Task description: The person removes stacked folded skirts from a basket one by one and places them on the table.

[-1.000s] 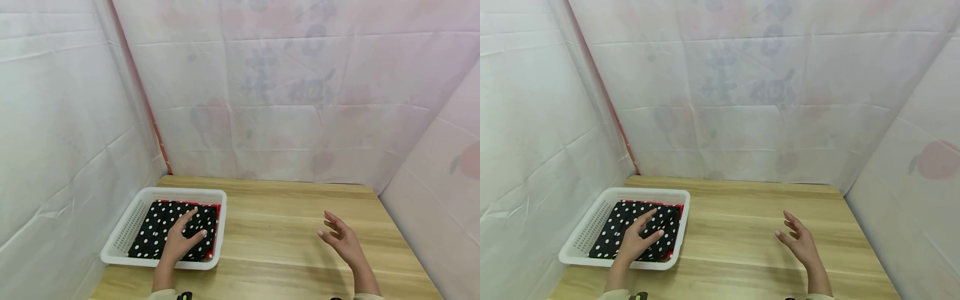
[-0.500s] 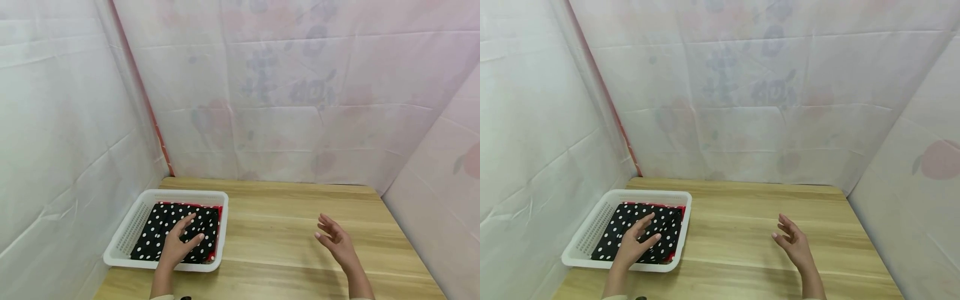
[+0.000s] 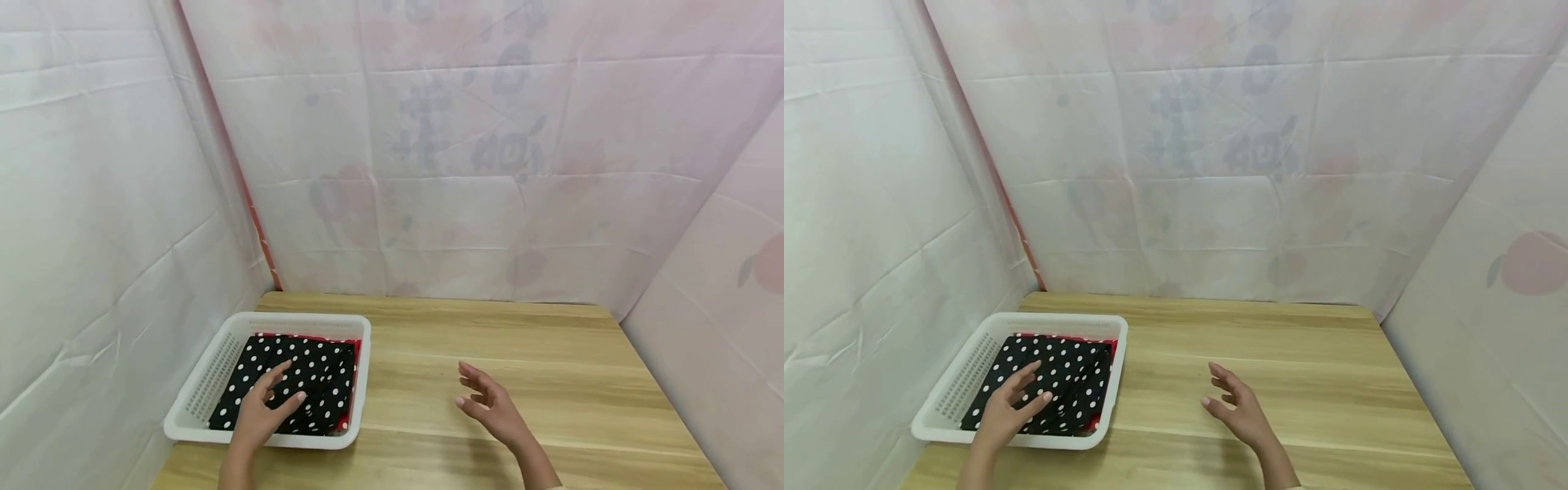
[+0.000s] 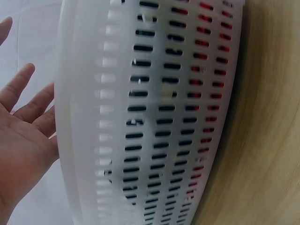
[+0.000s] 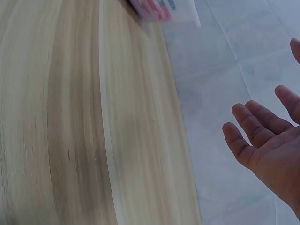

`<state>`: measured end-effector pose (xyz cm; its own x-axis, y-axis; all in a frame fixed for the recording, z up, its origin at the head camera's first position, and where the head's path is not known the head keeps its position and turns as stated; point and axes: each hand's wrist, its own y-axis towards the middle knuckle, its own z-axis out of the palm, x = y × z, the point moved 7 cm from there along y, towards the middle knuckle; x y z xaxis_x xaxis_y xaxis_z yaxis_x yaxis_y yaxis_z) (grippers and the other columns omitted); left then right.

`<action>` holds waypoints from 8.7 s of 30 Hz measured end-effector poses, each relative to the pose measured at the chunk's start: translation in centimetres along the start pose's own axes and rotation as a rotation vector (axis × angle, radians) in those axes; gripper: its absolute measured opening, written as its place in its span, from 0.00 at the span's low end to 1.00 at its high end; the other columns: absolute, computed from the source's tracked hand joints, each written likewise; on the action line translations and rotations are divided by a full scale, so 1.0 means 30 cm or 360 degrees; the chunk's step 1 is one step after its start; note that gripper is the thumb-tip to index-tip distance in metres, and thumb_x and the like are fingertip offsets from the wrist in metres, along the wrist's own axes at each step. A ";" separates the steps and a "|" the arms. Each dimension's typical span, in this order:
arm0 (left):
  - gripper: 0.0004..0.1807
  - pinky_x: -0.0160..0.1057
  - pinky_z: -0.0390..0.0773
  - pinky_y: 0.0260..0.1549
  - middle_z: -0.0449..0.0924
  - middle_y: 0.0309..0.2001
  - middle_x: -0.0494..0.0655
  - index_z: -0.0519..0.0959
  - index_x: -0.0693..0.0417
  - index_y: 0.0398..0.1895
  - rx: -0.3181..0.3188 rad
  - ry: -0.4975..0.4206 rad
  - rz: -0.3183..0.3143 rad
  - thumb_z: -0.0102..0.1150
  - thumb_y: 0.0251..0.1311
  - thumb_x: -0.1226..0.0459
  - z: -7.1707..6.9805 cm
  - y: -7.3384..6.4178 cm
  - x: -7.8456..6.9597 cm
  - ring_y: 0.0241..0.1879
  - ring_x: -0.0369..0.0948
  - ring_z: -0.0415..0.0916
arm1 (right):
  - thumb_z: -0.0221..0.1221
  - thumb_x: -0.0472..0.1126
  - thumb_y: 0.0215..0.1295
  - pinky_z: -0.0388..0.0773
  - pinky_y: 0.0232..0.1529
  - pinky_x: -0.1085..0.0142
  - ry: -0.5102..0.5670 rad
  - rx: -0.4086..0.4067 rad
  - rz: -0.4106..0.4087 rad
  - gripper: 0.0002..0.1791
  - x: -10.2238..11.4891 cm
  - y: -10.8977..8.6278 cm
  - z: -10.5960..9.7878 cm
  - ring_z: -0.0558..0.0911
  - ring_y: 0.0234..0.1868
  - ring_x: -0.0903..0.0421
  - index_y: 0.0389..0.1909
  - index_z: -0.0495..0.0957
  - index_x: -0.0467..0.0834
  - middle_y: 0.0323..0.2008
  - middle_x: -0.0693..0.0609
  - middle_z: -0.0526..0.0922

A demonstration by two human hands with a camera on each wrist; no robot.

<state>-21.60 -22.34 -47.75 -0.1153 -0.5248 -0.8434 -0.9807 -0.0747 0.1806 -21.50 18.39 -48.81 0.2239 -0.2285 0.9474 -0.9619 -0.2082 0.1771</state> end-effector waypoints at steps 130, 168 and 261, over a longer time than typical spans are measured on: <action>0.43 0.62 0.56 0.55 0.39 0.68 0.71 0.53 0.58 0.71 0.0531 -0.0089 -0.0645 0.61 0.57 0.53 -0.118 0.148 0.347 0.63 0.63 0.48 | 0.60 0.30 0.54 0.76 0.45 0.50 0.0747 0.0235 0.0786 0.33 0.042 0.286 0.807 0.77 0.46 0.49 0.63 0.63 0.32 0.51 0.40 0.74; 0.41 0.44 0.80 0.36 0.74 0.49 0.32 0.55 0.49 0.71 0.0357 -0.0799 -0.0303 0.61 0.55 0.72 -0.201 0.102 0.173 0.43 0.39 0.77 | 0.57 0.25 0.53 0.79 0.39 0.60 0.1068 0.0303 0.0420 0.33 0.113 0.280 0.638 0.80 0.39 0.52 0.63 0.66 0.36 0.55 0.41 0.71; 0.34 0.43 0.79 0.39 0.68 0.55 0.57 0.68 0.49 0.63 0.0771 -0.0631 -0.0163 0.65 0.49 0.73 0.473 0.190 -0.228 0.43 0.46 0.76 | 0.58 0.26 0.57 0.79 0.35 0.63 0.0425 -0.0027 0.0314 0.28 -0.094 0.143 -0.126 0.78 0.41 0.53 0.61 0.66 0.31 0.60 0.34 0.64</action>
<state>-28.66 -7.13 -48.13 0.0243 -0.1741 -0.9844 -0.9394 0.3329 -0.0821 -26.85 21.73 -49.71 -0.0138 -0.0047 0.9999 -0.9856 -0.1684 -0.0144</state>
